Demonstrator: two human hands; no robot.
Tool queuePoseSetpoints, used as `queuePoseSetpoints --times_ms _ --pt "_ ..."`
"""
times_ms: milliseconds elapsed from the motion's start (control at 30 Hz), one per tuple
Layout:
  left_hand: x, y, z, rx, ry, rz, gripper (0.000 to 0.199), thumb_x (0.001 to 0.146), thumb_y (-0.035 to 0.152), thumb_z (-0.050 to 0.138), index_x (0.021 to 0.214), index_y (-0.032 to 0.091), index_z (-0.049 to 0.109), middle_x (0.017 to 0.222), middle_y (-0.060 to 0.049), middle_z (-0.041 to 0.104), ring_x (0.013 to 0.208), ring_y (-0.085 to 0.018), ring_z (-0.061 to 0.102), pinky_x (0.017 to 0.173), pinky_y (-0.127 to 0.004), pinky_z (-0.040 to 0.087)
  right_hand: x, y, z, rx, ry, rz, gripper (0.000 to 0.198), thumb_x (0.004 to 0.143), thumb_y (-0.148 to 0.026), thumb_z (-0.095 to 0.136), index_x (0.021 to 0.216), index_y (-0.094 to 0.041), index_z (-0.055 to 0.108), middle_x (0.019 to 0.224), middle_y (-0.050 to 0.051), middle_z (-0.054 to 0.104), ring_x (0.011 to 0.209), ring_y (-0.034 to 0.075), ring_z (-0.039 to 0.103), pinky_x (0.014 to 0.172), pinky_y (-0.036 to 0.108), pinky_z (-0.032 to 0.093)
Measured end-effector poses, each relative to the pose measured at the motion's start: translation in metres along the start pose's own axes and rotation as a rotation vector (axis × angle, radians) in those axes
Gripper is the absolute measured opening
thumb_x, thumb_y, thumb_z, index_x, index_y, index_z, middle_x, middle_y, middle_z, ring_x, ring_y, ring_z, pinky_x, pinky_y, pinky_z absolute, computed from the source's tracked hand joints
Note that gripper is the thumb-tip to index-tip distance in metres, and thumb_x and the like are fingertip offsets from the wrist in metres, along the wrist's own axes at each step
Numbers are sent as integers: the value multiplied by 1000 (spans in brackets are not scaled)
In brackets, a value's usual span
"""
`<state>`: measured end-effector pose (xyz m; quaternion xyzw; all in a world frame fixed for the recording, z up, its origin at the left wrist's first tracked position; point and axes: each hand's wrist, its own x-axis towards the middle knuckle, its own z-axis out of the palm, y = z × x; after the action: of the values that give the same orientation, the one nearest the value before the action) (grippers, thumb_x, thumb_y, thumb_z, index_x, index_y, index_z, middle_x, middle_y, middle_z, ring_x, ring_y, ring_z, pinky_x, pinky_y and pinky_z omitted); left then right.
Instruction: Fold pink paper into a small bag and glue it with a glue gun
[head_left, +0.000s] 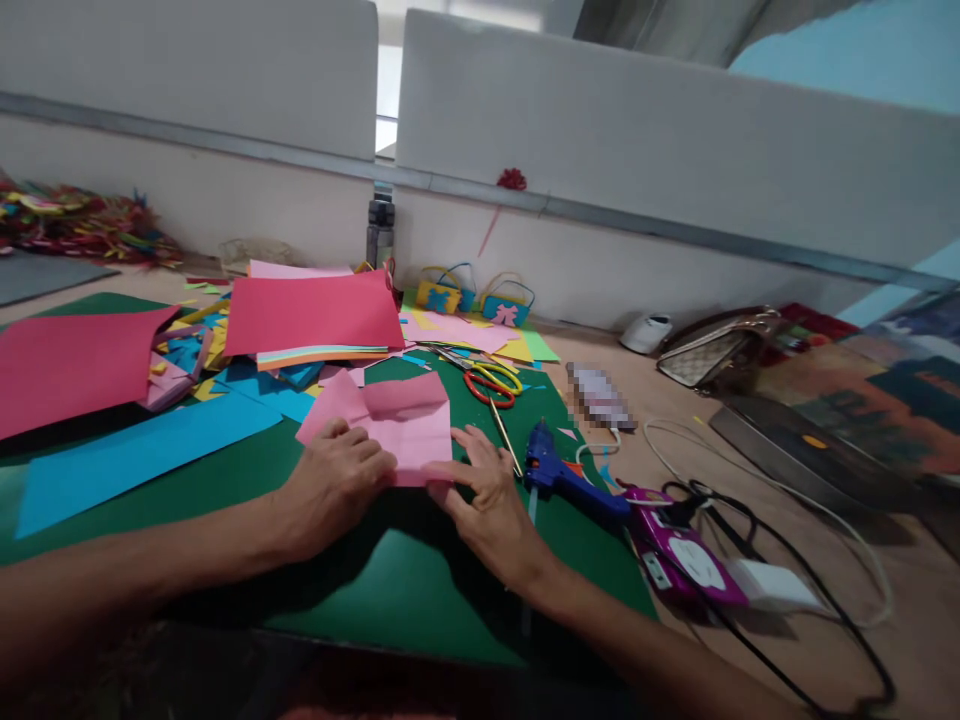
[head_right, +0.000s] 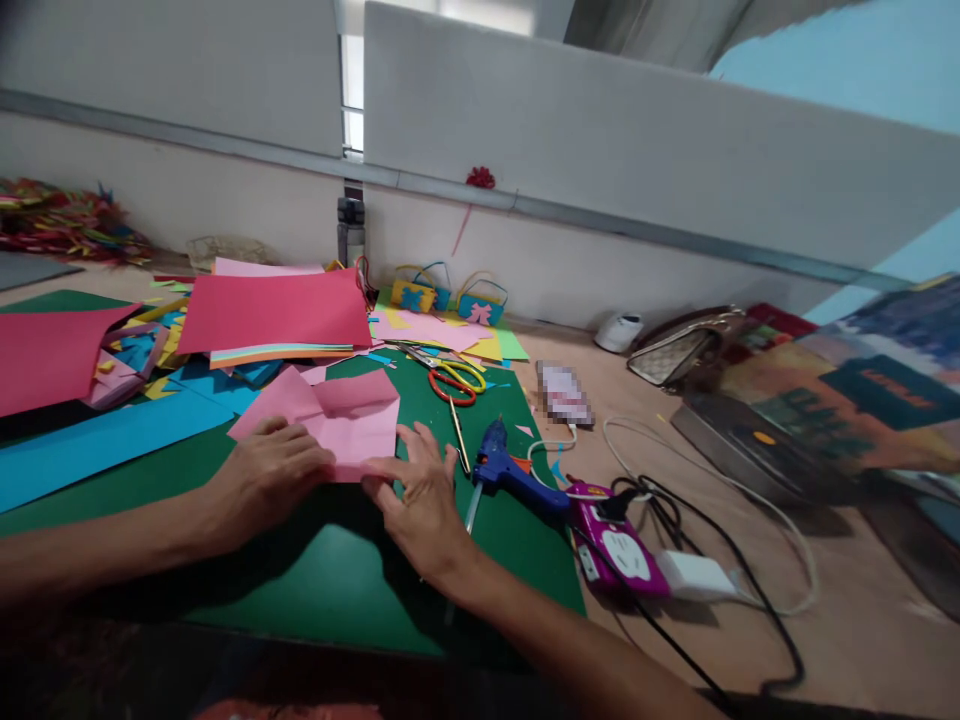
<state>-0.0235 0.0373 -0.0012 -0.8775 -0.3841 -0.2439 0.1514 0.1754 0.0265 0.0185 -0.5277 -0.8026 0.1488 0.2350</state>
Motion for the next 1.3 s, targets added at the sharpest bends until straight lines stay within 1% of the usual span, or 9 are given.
queuePoseSetpoints --times_ms 200,367,533,667,767,867,1000,1200,1300 --pt "2 -2 -5 -17 -87 121 21 87 10 42 76 18 58 69 -1 60 69 -17 50 69 -34 31 -2 8 -4 -262 58 -184 41 70 -14 63 111 -19 60 134 16 44 130 35 27 97 62 19" --pt "3 -2 -2 -29 -119 166 21 87 8 38 89 17 57 72 -1 62 70 -17 53 75 -35 34 -4 13 2 -120 -6 -343 46 76 -12 59 121 -14 49 113 14 62 111 26 51 98 53 26" --pt "1 -3 2 2 -51 189 37 86 9 39 122 13 42 87 -6 65 79 -18 56 81 -37 38 -1 11 8 8 -52 -252 48 82 -15 51 129 -14 43 111 13 64 94 22 60 87 40 43" --pt "-1 -2 -12 32 102 239 35 86 12 41 121 13 43 108 -11 61 100 -23 53 82 -38 40 3 7 4 98 -86 -88 48 83 -19 49 131 -14 43 93 10 69 88 22 63 79 34 47" --pt "-6 5 -20 -12 173 295 23 87 15 44 108 14 51 99 -10 64 89 -21 56 71 -35 42 5 5 2 109 -98 -44 49 81 -19 51 130 -14 44 79 7 69 89 22 62 80 34 46" --pt "-11 16 -17 -33 108 316 12 87 20 48 96 15 55 87 -7 65 78 -17 58 66 -30 43 7 5 3 103 -103 -32 50 80 -19 52 130 -13 45 89 9 69 88 21 62 81 34 45" --pt "-13 25 -2 -16 -63 245 23 90 32 44 88 14 56 85 -8 63 73 -17 57 64 -30 45 8 7 4 79 -115 -32 50 80 -20 52 129 -14 45 107 13 65 92 22 61 82 36 45" --pt "-13 23 5 -51 -200 226 32 90 42 42 90 13 56 84 -8 60 71 -18 52 65 -33 44 8 9 1 5 -129 -18 50 80 -19 51 129 -15 44 93 10 69 75 20 63 70 33 47" --pt "-11 24 2 -63 -279 200 37 87 48 42 95 14 55 88 -8 58 74 -21 49 65 -35 42 8 12 1 -103 -152 -17 50 79 -19 53 129 -15 45 93 10 69 78 21 64 71 33 47"
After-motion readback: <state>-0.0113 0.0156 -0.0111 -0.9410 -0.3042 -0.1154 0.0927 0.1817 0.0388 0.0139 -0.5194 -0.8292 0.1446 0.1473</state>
